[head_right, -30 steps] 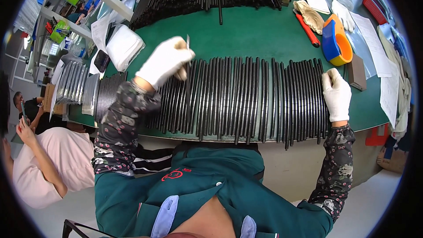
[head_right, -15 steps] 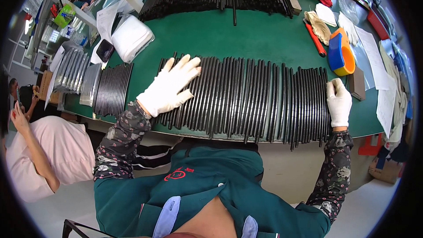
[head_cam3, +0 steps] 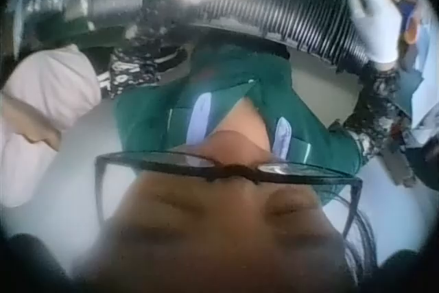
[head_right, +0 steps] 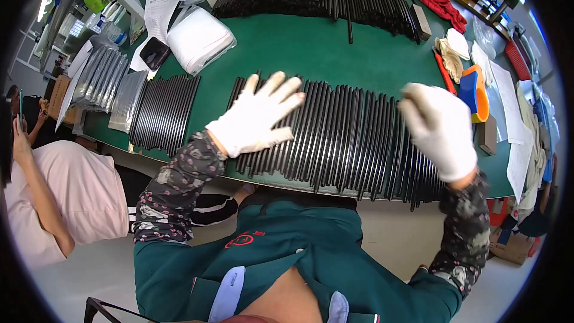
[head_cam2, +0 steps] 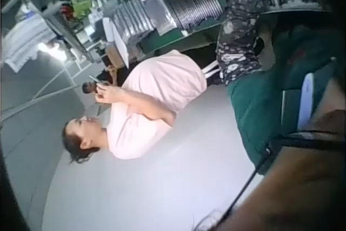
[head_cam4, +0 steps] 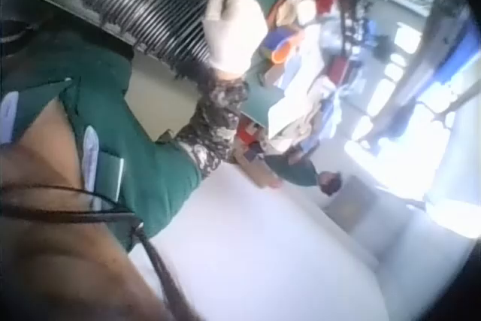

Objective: The person is packaging black cylindrical rods into plastic bags, sealing them with tape, and wiping the rods with a cloth at a factory workbench.

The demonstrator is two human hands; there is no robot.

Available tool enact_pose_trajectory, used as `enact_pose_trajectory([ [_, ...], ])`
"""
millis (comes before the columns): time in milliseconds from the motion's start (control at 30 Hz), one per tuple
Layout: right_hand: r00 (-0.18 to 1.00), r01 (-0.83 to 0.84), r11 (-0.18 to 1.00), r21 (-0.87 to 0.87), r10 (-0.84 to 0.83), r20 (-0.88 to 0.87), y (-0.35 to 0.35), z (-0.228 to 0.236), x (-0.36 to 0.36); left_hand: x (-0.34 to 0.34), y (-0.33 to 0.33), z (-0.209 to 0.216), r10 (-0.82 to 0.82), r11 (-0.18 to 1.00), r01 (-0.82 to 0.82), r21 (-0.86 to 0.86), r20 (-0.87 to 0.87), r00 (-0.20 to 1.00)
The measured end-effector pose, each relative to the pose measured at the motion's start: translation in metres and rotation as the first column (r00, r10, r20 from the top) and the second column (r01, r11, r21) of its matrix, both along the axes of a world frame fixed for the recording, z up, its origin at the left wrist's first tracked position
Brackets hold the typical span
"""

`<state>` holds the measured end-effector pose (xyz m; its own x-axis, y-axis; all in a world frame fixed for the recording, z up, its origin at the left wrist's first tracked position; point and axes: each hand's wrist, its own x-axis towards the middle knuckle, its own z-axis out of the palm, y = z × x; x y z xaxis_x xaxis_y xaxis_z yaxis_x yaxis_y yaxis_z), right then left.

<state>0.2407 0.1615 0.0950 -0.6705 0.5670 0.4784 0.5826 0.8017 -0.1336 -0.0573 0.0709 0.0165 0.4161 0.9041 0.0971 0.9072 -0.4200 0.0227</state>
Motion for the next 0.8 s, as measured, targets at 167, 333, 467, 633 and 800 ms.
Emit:
enact_pose_trajectory([
  [167,0.971,-0.239,0.958,-0.161,0.237,-0.035,0.011,-0.020,-0.082,0.011,-0.015,0.005,-0.106,0.991,0.114,-0.067,0.111,0.988],
  [333,0.854,-0.519,0.545,-0.658,0.330,-0.401,0.055,-0.058,-0.139,-0.023,-0.068,0.018,0.063,0.995,-0.052,-0.080,0.145,0.987],
  [467,0.785,-0.618,0.264,-0.741,0.255,-0.564,0.074,-0.090,-0.186,-0.037,-0.095,-0.005,0.131,0.991,-0.136,-0.001,0.276,0.952],
  [633,0.709,-0.671,-0.049,-0.740,0.248,-0.660,0.059,-0.095,-0.206,-0.022,-0.085,-0.003,0.071,0.997,-0.055,-0.056,0.352,0.933],
  [800,0.695,-0.656,-0.237,-0.716,0.180,-0.696,0.050,-0.097,-0.204,-0.009,-0.079,0.001,0.050,0.995,-0.017,-0.102,0.331,0.942],
])
